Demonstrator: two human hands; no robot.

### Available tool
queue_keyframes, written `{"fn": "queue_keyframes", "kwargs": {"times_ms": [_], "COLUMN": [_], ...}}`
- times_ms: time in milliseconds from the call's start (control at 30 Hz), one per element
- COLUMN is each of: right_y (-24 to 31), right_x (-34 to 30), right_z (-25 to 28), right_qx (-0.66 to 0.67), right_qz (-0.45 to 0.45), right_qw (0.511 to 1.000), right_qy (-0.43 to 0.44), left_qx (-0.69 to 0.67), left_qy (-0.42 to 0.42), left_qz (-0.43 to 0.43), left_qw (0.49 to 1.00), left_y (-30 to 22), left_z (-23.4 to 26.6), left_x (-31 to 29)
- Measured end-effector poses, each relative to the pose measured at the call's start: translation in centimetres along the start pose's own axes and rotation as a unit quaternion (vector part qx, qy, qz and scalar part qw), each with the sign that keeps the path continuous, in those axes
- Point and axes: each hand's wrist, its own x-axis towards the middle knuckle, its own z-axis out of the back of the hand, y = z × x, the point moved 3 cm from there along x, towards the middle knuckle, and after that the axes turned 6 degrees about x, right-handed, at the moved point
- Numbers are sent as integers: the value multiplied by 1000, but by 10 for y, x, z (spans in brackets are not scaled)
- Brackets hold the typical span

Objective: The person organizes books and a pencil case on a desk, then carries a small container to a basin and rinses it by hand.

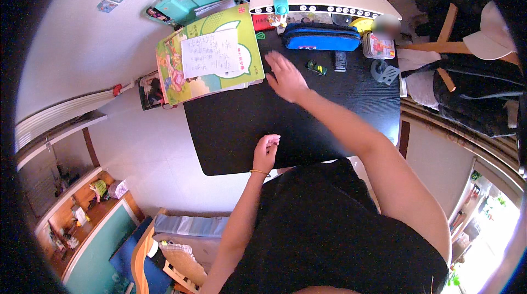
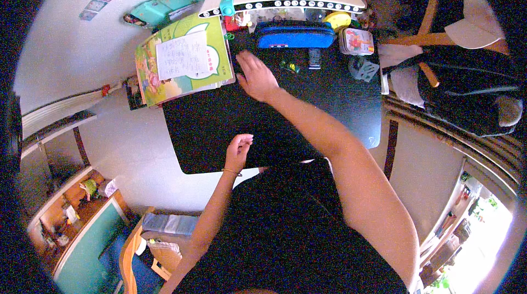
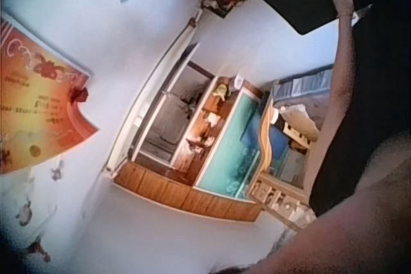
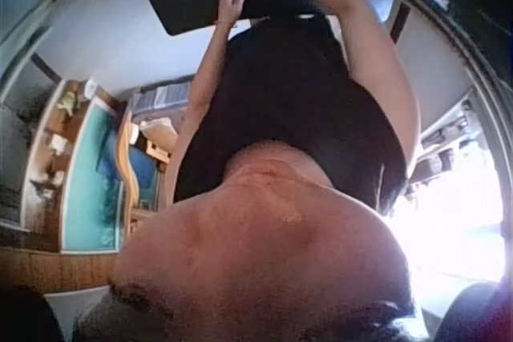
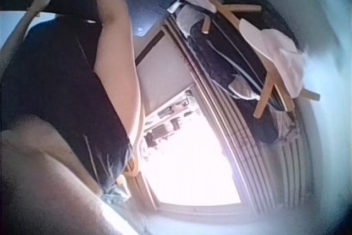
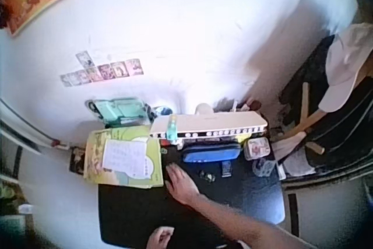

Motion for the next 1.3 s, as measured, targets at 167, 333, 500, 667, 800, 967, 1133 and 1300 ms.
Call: {"fn": "queue_keyframes", "kwargs": {"times_ms": [167, 333, 500, 667, 800, 967, 1133, 1300], "right_y": [-33, -25, -4, 13, 16, -43, -79, -59], "right_x": [47, 19, -54, -115, -111, -88, -81, -62], "right_z": [-18, -27, -13, -13, 13, 69, 69, 39], "right_qx": [-98, -210, -109, -41, 45, -91, -88, 28], "right_qz": [-8, 80, 142, 192, 137, -47, -141, -167], "right_qw": [995, 969, 962, 941, 966, 988, 978, 972], "right_qy": [6, 102, 205, 275, 213, -117, -129, -161], "left_qx": [17, 10, -14, -29, -17, -50, -39, -23], "left_qy": [5, 6, 15, 27, 34, 43, 47, 49], "left_qz": [10, 14, 3, -12, -32, -24, -17, -6], "left_qw": [1000, 1000, 1000, 999, 999, 998, 998, 999], "left_y": [4, 11, 8, 0, -1, 1, -4, 0], "left_z": [2, 3, -5, -11, -15, -17, -21, -23], "left_x": [-1, -3, -2, 2, 3, 7, 8, 5]}}
